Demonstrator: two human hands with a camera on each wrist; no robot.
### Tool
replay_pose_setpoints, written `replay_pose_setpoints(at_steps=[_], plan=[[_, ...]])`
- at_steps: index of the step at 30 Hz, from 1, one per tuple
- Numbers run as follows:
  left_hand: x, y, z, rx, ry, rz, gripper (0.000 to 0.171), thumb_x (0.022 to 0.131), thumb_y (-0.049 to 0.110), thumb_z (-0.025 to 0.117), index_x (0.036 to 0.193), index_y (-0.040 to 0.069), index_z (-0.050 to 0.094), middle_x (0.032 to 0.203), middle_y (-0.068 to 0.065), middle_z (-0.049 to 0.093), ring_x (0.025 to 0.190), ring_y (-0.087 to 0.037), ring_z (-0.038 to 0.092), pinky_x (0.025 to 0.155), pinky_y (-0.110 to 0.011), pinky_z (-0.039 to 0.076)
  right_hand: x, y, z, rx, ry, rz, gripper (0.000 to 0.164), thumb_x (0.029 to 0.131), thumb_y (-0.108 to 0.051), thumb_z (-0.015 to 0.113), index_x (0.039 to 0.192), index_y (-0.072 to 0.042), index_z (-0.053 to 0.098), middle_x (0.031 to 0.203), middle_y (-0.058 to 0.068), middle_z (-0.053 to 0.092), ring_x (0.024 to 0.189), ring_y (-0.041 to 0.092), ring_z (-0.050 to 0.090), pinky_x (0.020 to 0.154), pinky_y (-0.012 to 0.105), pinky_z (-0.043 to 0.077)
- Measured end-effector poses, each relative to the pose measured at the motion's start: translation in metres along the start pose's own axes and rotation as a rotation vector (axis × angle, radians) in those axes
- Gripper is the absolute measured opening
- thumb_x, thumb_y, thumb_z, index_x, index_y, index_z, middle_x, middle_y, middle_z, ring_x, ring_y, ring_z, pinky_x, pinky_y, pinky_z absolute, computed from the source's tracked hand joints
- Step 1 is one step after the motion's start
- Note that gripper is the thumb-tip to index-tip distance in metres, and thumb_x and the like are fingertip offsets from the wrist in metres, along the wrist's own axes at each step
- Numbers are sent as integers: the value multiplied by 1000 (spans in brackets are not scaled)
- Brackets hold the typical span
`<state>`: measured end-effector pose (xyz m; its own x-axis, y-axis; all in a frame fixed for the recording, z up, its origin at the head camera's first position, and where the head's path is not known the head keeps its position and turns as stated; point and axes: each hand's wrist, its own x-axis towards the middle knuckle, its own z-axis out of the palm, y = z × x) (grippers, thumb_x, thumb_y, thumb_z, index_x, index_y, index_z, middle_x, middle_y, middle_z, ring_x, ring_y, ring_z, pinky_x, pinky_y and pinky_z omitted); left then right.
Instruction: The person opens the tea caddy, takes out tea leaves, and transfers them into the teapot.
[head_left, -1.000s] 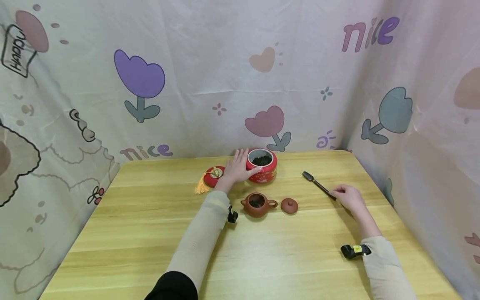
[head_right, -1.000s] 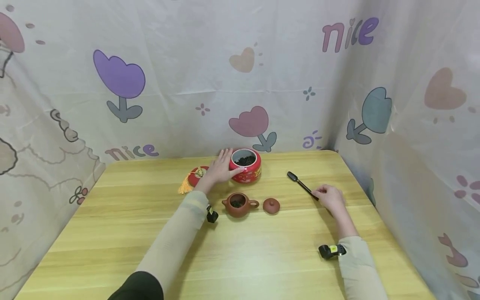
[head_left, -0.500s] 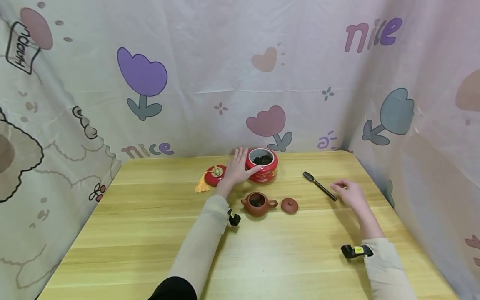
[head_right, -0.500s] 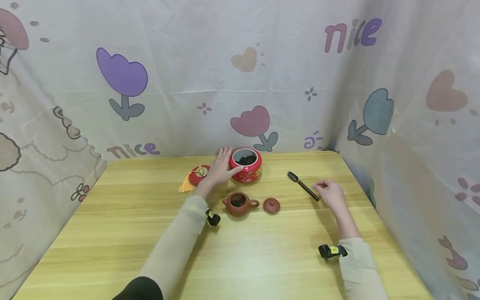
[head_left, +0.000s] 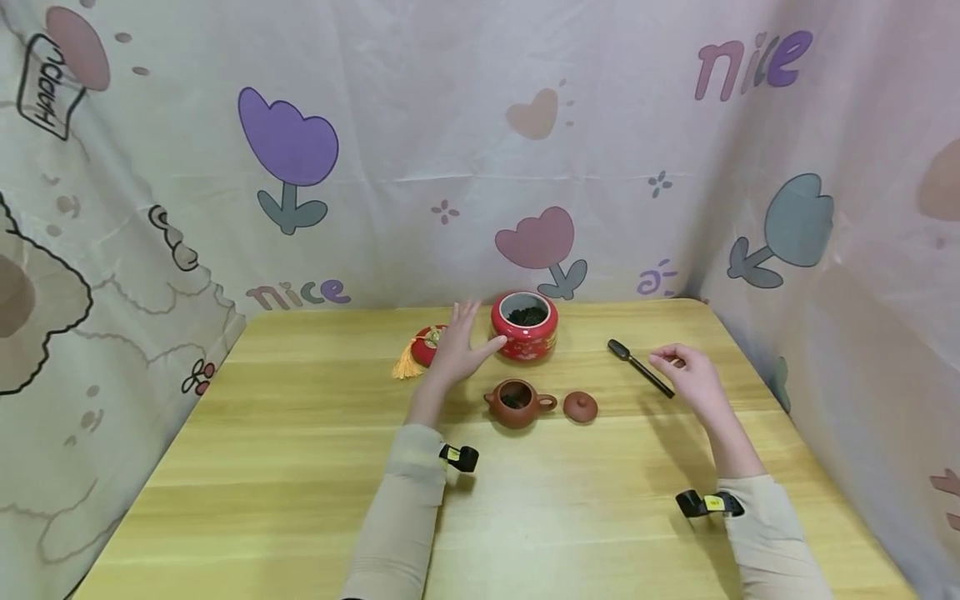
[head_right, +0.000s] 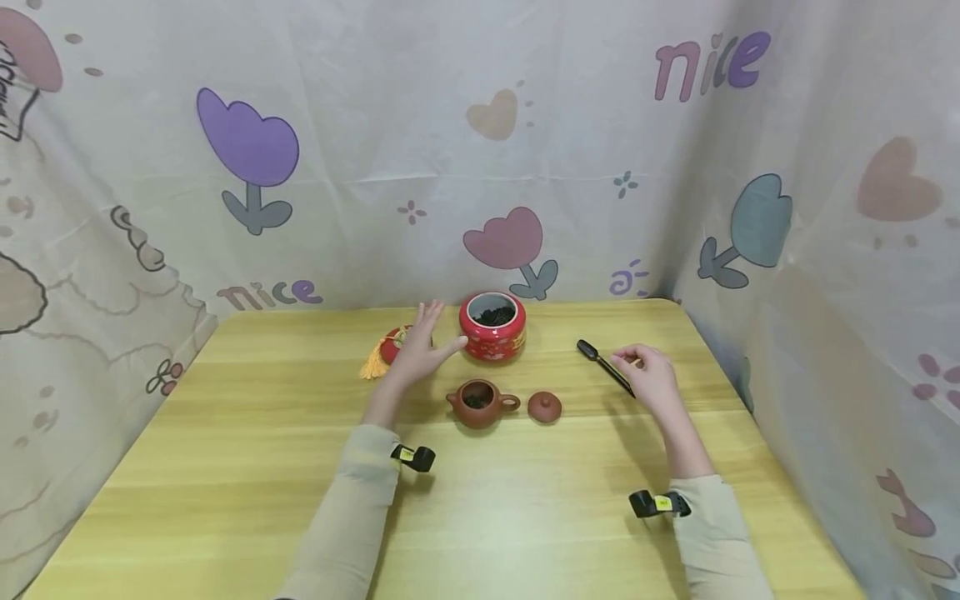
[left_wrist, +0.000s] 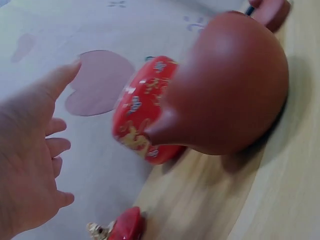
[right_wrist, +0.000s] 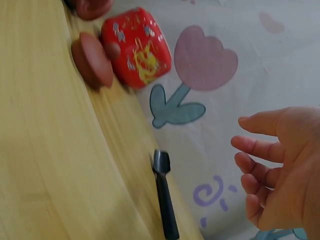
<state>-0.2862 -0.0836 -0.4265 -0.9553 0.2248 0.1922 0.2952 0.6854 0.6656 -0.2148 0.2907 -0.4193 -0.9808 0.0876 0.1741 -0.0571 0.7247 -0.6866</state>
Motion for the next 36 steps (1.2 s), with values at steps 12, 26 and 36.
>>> replay_pose_setpoints(at_steps=[12,26,36], plan=[[-45,1,-6,-94,67,34,79,86,54,65,153,27,32,163,4,23,154,-26,7,119,-64,11,-6,-24,30,175,-11,-99,29,95,-25,64,107,0,68,98,9,61,84,3,47,72,17,41],[-72,-7,20,-185,6,34,78,83,54,70,150,27,40,160,6,29,153,-26,13,118,-62,17,-10,-26,70,256,-169,-56,25,92,-23,66,107,-4,68,98,8,66,87,11,52,79,24,43],[-72,-16,31,-204,-67,10,83,79,55,74,150,28,39,162,-5,27,153,-28,15,118,-62,18,-13,-19,87,341,-276,3,26,90,-18,69,106,1,67,91,5,63,83,12,52,72,22,44]])
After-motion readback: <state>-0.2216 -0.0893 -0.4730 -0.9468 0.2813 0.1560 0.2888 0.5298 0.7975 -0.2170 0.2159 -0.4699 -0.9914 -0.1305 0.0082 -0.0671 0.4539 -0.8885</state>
